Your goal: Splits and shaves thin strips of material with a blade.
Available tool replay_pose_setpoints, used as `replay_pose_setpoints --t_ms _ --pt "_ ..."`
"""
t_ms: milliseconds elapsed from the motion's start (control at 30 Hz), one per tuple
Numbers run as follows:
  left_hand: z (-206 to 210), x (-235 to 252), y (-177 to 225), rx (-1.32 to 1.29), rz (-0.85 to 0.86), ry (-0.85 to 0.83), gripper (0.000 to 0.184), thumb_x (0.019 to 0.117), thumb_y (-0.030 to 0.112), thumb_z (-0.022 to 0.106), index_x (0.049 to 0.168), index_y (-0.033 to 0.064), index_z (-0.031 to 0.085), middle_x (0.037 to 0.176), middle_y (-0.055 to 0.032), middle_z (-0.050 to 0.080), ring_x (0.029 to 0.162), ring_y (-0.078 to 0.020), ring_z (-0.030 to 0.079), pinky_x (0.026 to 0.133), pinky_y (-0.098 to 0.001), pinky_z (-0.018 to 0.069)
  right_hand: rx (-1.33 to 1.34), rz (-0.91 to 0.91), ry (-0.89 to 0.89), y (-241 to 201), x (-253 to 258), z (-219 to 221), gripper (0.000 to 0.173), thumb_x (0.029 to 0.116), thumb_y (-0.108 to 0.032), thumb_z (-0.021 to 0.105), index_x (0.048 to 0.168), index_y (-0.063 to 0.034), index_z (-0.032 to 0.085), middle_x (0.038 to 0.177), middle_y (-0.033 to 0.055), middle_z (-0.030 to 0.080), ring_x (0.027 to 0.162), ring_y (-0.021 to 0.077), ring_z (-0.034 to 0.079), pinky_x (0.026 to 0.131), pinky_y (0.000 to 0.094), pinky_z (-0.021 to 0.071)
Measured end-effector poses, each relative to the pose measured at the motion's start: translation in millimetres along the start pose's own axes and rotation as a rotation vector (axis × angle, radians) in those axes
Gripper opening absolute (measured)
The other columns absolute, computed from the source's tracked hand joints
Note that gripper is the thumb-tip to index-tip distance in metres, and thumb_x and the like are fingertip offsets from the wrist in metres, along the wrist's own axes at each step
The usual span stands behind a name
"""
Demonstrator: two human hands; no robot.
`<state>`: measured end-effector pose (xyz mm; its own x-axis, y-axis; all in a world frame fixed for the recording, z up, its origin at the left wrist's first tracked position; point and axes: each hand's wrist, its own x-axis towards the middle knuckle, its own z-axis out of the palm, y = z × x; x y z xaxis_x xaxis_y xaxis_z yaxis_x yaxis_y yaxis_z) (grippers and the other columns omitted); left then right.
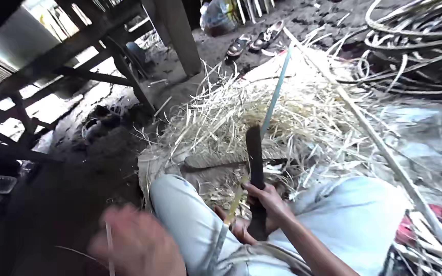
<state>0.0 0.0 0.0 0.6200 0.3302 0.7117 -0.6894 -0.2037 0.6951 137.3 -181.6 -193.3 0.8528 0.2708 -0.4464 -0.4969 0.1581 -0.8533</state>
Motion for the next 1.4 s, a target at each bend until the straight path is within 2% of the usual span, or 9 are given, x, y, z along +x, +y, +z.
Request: replay_pose_setpoints --t_ms 100,200,267,333,433,567,733,867,1400 --pt "-12.0 -47.1 -82.2 0.301 -0.568 -0.186 0.084 0.1051 0.063 0.028 0.161 0.0005 0.024 0.168 -0.0135 0.024 0.156 -0.0171 0.021 0.127 -0.0348 0.0196 0.006 0.003 -0.026 -10.6 0.1 -2.7 0.011 0.1020 -0.013 0.059 0.092 -0.0075 0.059 0.059 -0.0046 0.053 0.049 0.0075 0.053 0.055 0.0258 0.0539" --pt "-5.9 -78.5 -122.9 0.313 -1.094 -0.613 0.068 0.1069 0.028 0.045 0.159 -0.0071 0.020 0.160 -0.0243 0.035 0.148 -0.0262 0.039 0.120 -0.0408 0.0340 0.048 -0.010 -0.056 -21.2 0.9 -2.4 0.012 0.1017 -0.010 0.057 0.090 -0.0075 0.059 0.058 -0.0043 0.053 0.049 0.0067 0.052 0.055 0.0243 0.0528" --pt "-1.3 -100.4 -134.4 0.143 -1.250 -0.696 0.062 0.1050 0.024 0.053 0.154 -0.0062 0.032 0.135 -0.0195 0.061 0.116 -0.0213 0.065 0.101 -0.0378 0.0533 0.081 -0.023 -0.061 -22.4 4.0 -4.4 0.014 0.1013 -0.009 0.057 0.088 -0.0075 0.059 0.056 -0.0040 0.053 0.049 0.0068 0.053 0.055 0.0243 0.0526" --pt "8.2 -108.5 -133.0 -0.009 -1.382 -0.663 0.043 0.1077 0.020 0.048 0.144 -0.0024 0.041 0.098 -0.0083 0.072 0.069 -0.0102 0.068 0.066 -0.0268 0.0583 0.057 -0.051 -0.039 -22.6 7.6 -9.5 0.014 0.1020 -0.011 0.057 0.089 -0.0072 0.059 0.057 -0.0034 0.054 0.050 0.0066 0.053 0.054 0.0242 0.0520" --pt "22.6 -104.5 -135.3 0.085 -1.338 -0.548 0.035 0.1084 0.019 0.047 0.138 -0.0003 0.047 0.071 0.0017 0.055 0.051 -0.0030 0.044 0.048 -0.0199 0.0391 -0.396 -0.200 0.054 -30.4 10.2 -17.4 0.020 0.1061 -0.019 0.054 0.107 -0.0036 0.067 0.066 -0.0020 0.060 0.055 0.0059 0.058 0.059 0.0252 0.0537" --pt "38.1 -79.5 -142.8 0.453 -1.167 -0.650 0.050 0.1111 0.029 0.042 0.155 0.0054 0.039 0.089 -0.0168 0.064 0.075 -0.0249 0.060 0.078 -0.0434 0.0520 -1.092 -0.465 0.096 -38.0 1.2 -12.6 0.034 0.1061 -0.016 0.049 0.133 -0.0030 0.066 0.091 0.0231 0.073 0.079 0.0403 0.070 0.075 0.0602 0.0531" --pt "61.5 -52.8 -140.1 0.708 -1.119 -0.728 0.046 0.1128 0.031 0.035 0.147 0.0044 0.050 0.111 -0.0254 0.069 0.107 -0.0404 0.067 0.097 -0.0569 0.0499 -1.501 -0.611 0.030 -40.2 -15.6 7.8 0.030 0.1018 -0.007 0.051 0.127 0.0006 0.066 0.100 0.0281 0.071 0.088 0.0490 0.071 0.070 0.0620 0.0542" --pt "71.5 -41.6 -131.4 0.800 -1.147 -0.708 0.042 0.1124 0.026 0.034 0.126 -0.0044 0.061 0.110 -0.0247 0.068 0.109 -0.0378 0.066 0.096 -0.0539 0.0499 -1.660 -0.654 -0.075 -43.3 -15.6 6.8 0.029 0.1005 -0.003 0.050 0.124 0.0024 0.066 0.096 0.0279 0.070 0.087 0.0478 0.071 0.069 0.0576 0.0560" --pt "60.9 -61.8 -138.2 0.657 -1.119 -0.590 0.042 0.1129 0.027 0.035 0.141 0.0016 0.054 0.088 -0.0182 0.065 0.080 -0.0311 0.064 0.083 -0.0493 0.0521 -1.710 -0.309 -0.110 -83.7 8.5 -5.1 0.033 0.1049 -0.005 0.047 0.136 0.0024 0.055 0.111 0.0298 0.067 0.101 0.0502 0.067 0.082 0.0623 0.0530"
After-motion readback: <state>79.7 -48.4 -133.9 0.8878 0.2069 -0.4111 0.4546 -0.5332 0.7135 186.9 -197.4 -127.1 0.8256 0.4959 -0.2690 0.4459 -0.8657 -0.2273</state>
